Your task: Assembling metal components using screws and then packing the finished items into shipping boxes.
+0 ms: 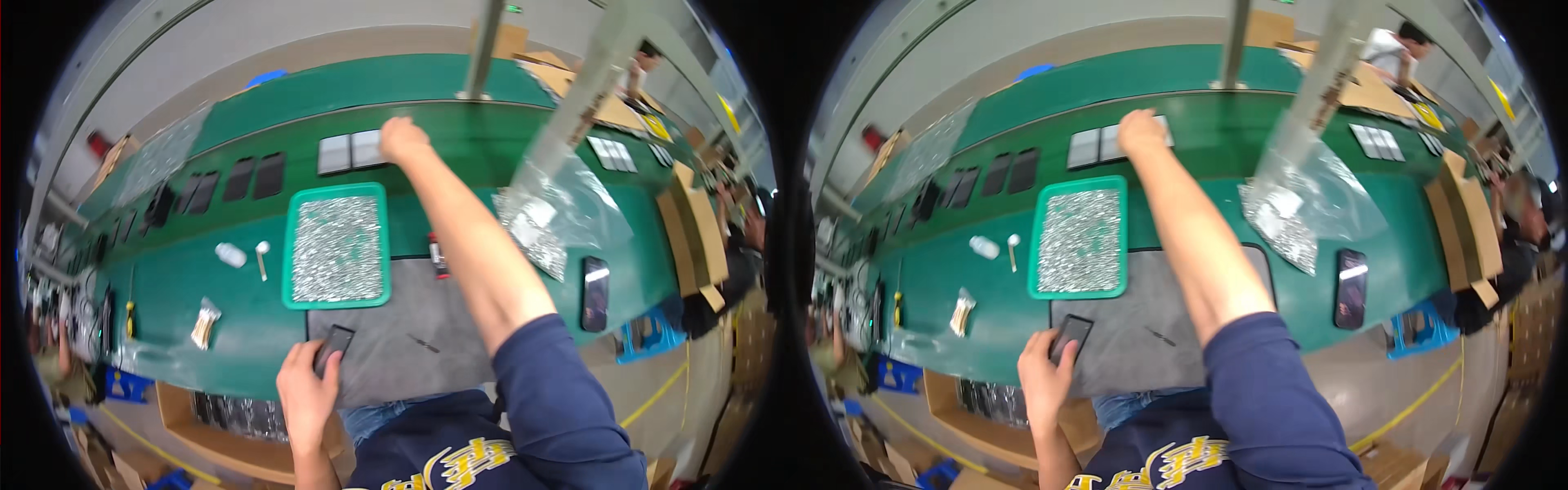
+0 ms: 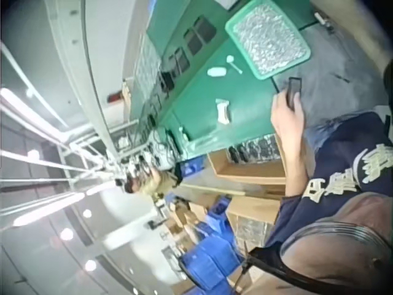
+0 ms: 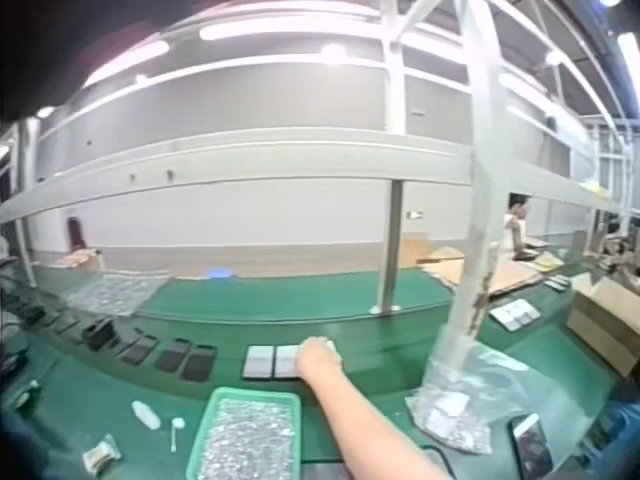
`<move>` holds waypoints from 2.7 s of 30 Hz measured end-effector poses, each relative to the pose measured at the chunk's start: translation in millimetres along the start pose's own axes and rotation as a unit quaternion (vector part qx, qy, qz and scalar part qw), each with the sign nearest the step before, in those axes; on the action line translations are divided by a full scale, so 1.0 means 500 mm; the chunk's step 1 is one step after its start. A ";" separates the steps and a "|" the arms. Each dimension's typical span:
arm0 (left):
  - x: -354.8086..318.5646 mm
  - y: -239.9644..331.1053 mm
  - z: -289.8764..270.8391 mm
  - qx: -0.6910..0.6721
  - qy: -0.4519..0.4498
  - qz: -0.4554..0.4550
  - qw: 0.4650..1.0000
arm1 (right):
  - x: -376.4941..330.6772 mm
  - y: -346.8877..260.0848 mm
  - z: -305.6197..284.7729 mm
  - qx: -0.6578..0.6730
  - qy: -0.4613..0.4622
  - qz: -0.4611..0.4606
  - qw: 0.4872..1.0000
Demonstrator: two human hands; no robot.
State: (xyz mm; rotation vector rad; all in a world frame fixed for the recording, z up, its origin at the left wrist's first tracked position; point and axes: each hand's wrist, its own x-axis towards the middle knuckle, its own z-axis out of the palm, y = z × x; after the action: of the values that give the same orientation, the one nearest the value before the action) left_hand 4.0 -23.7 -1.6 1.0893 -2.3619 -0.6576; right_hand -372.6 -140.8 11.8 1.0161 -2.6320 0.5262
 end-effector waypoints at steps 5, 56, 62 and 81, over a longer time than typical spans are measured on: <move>-0.021 0.020 0.009 0.028 -0.049 0.016 0.998 | 0.117 0.114 -0.003 0.005 -0.015 0.266 0.964; -0.033 0.087 0.038 -0.301 -0.184 -0.051 0.934 | -0.473 0.023 -0.154 0.569 -0.131 -0.180 0.792; -0.023 0.095 0.006 -0.022 -0.181 0.008 0.983 | -0.502 0.101 -0.235 0.651 -0.355 0.161 0.651; -0.038 0.088 0.042 0.038 -0.184 -0.012 0.982 | -0.509 0.098 -0.233 0.514 -0.502 0.230 0.656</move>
State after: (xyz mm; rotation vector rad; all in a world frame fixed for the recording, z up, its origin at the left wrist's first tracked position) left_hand -22.3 21.2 3.9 1.1085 -2.7072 -0.8461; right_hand -209.7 92.2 9.5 0.9902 -3.5525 2.4041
